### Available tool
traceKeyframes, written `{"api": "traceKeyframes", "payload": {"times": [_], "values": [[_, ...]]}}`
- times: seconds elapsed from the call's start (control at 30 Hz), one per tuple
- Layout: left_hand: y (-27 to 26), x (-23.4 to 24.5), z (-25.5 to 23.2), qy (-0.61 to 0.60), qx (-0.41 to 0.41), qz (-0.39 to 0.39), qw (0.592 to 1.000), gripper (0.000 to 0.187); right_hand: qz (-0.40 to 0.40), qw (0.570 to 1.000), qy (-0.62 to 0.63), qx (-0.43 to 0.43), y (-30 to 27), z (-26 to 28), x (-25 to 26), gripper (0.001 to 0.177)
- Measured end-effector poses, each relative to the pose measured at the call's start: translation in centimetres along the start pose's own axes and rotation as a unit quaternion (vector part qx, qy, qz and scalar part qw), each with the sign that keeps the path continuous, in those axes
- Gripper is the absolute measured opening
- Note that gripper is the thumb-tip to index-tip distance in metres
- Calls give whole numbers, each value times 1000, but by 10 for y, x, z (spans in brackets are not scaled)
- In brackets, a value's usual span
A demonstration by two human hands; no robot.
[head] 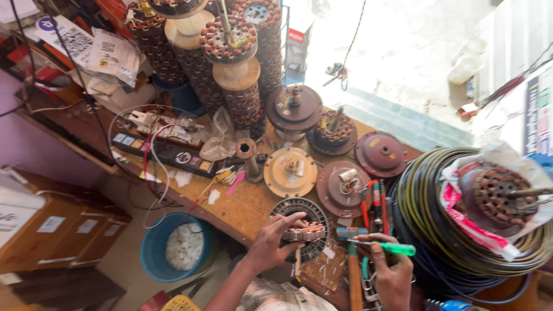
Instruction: The person uses a screwdriver to adjust and tighten components on a motor stator held in the left hand. The work is performed at a cluttered workbench with various motor parts and tools visible.
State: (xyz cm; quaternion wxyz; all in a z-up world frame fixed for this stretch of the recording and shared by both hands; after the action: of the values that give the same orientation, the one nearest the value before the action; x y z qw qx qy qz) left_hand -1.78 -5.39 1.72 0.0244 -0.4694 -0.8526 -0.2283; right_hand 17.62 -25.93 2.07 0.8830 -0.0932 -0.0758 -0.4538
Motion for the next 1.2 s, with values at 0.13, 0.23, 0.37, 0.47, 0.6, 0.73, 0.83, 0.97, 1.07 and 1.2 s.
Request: {"api": "traceKeyframes", "payload": {"times": [0.13,0.23,0.37,0.47,0.6,0.73,0.83,0.97,1.07,1.2], "values": [[5,-1,11,12,-2,13,1000,68,-21,999,6,-31,5,4,2,26],[0,-1,13,22,-34,20,999,54,-37,998,26,-41,4,2,1,24],[16,-1,20,-11,-102,-25,994,40,-31,999,1,20,22,12,4,20],[25,-2,30,-13,-86,-40,995,37,-74,983,-76,150,17,20,9,12],[33,0,47,-68,57,-53,995,42,-42,989,18,140,17,26,10,16],[48,9,32,-69,40,-45,996,39,-11,986,122,109,17,36,0,25],[49,6,22,-65,64,-11,996,39,6,986,145,86,17,39,-14,31],[57,-2,10,15,25,21,999,38,58,983,156,74,25,49,-36,36],[61,-1,4,20,17,25,999,38,77,985,137,72,25,55,-48,31],[60,6,5,16,47,38,998,45,75,989,102,71,26,51,-60,28]]}}
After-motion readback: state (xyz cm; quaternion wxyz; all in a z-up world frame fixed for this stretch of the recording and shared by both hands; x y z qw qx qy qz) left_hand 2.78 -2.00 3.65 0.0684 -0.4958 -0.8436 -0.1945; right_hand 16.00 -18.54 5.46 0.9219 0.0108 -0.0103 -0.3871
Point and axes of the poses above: each hand's wrist, its own y-axis towards the middle knuckle, its own x-axis out of the back of the hand, z = x × y, the point moved 3 cm from there along y, towards the middle knuckle, and after that the axes turned 13 degrees about -y, right-handed, at the moved point
